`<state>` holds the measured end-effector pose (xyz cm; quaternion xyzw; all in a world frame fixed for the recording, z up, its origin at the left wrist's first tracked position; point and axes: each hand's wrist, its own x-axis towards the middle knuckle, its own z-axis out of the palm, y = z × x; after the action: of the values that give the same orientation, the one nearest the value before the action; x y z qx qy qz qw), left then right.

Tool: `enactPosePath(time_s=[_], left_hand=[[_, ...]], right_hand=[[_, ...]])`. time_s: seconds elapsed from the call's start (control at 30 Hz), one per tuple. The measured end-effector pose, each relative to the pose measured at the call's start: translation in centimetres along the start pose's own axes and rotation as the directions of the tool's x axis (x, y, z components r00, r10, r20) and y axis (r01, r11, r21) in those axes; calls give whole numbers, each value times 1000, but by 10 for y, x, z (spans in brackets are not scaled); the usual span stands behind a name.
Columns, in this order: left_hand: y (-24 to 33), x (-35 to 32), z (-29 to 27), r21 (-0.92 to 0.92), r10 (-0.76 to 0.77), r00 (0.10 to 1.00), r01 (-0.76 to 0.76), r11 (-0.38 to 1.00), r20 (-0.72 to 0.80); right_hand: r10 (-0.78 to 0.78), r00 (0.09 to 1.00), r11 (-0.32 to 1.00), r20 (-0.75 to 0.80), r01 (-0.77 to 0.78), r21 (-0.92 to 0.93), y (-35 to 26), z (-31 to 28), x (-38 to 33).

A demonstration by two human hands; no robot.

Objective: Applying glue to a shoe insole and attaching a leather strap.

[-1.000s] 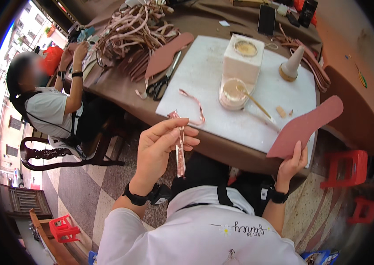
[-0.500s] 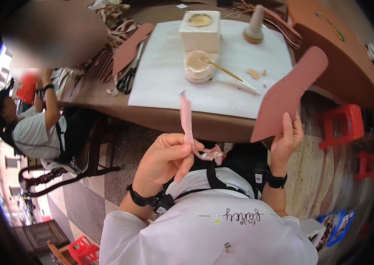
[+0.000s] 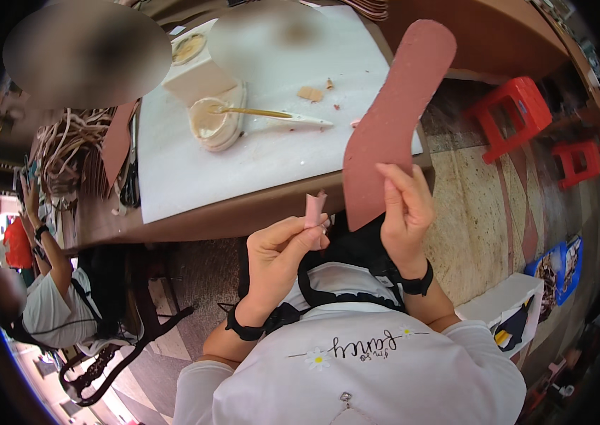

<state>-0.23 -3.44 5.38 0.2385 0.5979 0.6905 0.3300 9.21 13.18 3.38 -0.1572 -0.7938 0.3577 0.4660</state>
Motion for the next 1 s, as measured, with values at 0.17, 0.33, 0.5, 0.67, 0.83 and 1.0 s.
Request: enactPosePath(time_s=[0.17, 0.33, 0.5, 0.67, 0.83, 1.0], left_hand=[[6, 17, 22, -177, -182, 978, 197, 964, 97], [8, 35, 35, -133, -282, 928, 319, 938, 242], [8, 51, 43, -62, -312, 888, 352, 934, 339], [7, 47, 48, -38, -364, 869, 398, 917, 335], [-13, 44, 41, 36, -365, 858, 378, 925, 361], [-23, 45, 32, -4, -363, 852, 394, 919, 377]], right_hand=[[79, 997, 985, 11, -80, 153, -5, -2, -2], [-24, 999, 975, -48, 34, 218, 1, -5, 7], [219, 965, 925, -144, -159, 344, 7, 2, 6], [190, 938, 947, -289, -98, 305, 24, -1, 11], [249, 896, 945, -366, -143, 293, 39, -6, 26], [240, 882, 944, -406, -114, 310, 51, -11, 37]])
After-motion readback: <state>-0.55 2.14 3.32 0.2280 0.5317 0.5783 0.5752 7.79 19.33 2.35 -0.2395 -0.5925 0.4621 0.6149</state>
